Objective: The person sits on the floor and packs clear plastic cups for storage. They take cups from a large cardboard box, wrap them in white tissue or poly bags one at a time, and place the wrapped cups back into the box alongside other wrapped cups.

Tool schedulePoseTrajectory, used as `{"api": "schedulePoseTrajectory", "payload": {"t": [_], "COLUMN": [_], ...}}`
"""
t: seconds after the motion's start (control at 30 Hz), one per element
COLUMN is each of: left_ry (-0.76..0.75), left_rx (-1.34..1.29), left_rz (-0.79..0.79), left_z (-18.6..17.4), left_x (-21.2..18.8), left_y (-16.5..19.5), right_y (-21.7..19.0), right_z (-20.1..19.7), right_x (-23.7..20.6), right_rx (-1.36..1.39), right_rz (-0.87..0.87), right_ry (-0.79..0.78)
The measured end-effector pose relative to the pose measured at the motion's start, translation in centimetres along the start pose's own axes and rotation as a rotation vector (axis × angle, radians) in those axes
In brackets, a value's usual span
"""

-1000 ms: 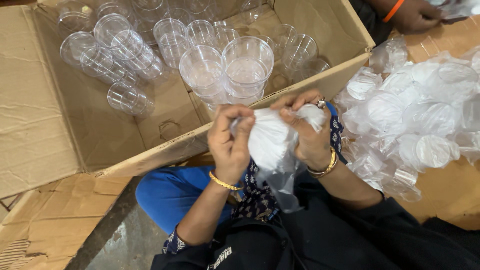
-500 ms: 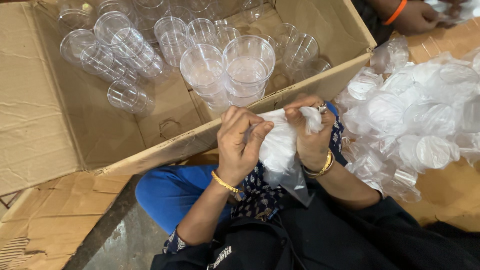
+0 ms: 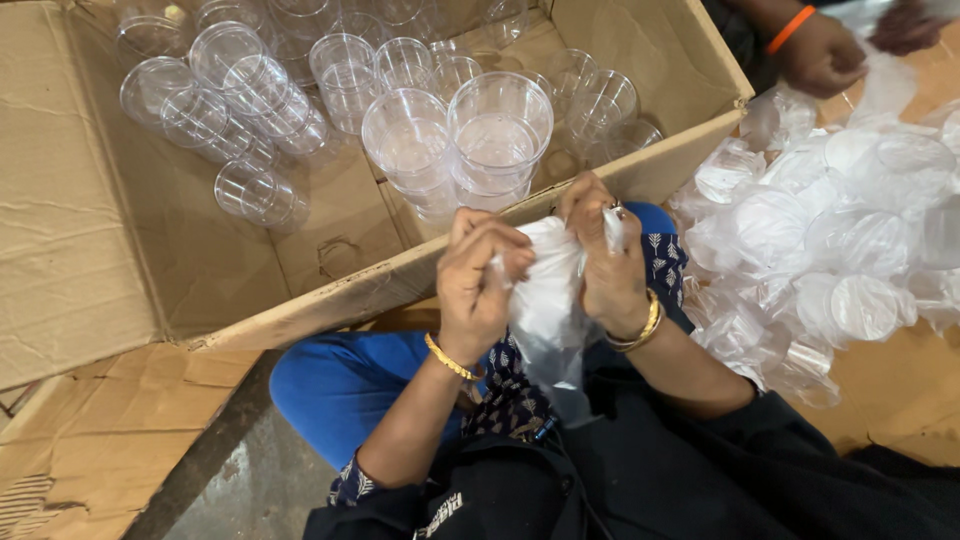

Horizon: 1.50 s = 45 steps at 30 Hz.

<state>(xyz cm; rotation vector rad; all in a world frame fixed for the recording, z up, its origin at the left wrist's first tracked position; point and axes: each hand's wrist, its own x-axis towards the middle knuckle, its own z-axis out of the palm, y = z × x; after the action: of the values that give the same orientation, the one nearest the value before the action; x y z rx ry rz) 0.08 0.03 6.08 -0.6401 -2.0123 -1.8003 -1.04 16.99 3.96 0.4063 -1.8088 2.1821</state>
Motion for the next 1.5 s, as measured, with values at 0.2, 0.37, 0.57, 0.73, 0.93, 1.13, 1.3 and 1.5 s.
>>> {"api": "schedulePoseTrajectory", "payload": {"t": [0.2,0.37,0.57,0.73,0.93,1.13,1.3,1.5], "left_ry": [0.106,0.022,0.029,0.0,0.004,0.041,-0.076,-0.045], "left_rx": [0.034,0.075,0.09,0.089,0.079,0.13,0.138,-0.327], "left_rz": [-0.06,0.067,0.025,0.028,0.026,-0.072,0.072,0.01], "left_z": [-0.7,-0.7,-0.6,-0.9,-0.5,-0.2,0.0,1.2], "left_x": [0.1,0.3,-0.3,-0.2,0.2,0.4,0.0,-1.1], "left_y": [0.1,0.6,0.0,-0.2,0.4,0.3,0.1,-1.7], "right_y": [-0.8,0.6,0.8,-0.3,0.1,1.3,1.4,1.2], "right_z": [-1.5,-1.9,-1.6,-0.8,-0.7,-1.1,-0.4,0.8], "right_x": [0.0,-0.9,-1.2,-0.8,-1.0,-1.3,-1.5,-1.2], "right_rx": [0.22,0.081,0.071,0.038,0.046,0.12,0.001,0.152], "right_rz": [0.165,0.182,0.001,-0.122,-0.005,0.039,-0.011,0.003], "right_ry": [-0.136,0.029,-0.023,-0.01,0.059,0.067,0.023,-0.052]}}
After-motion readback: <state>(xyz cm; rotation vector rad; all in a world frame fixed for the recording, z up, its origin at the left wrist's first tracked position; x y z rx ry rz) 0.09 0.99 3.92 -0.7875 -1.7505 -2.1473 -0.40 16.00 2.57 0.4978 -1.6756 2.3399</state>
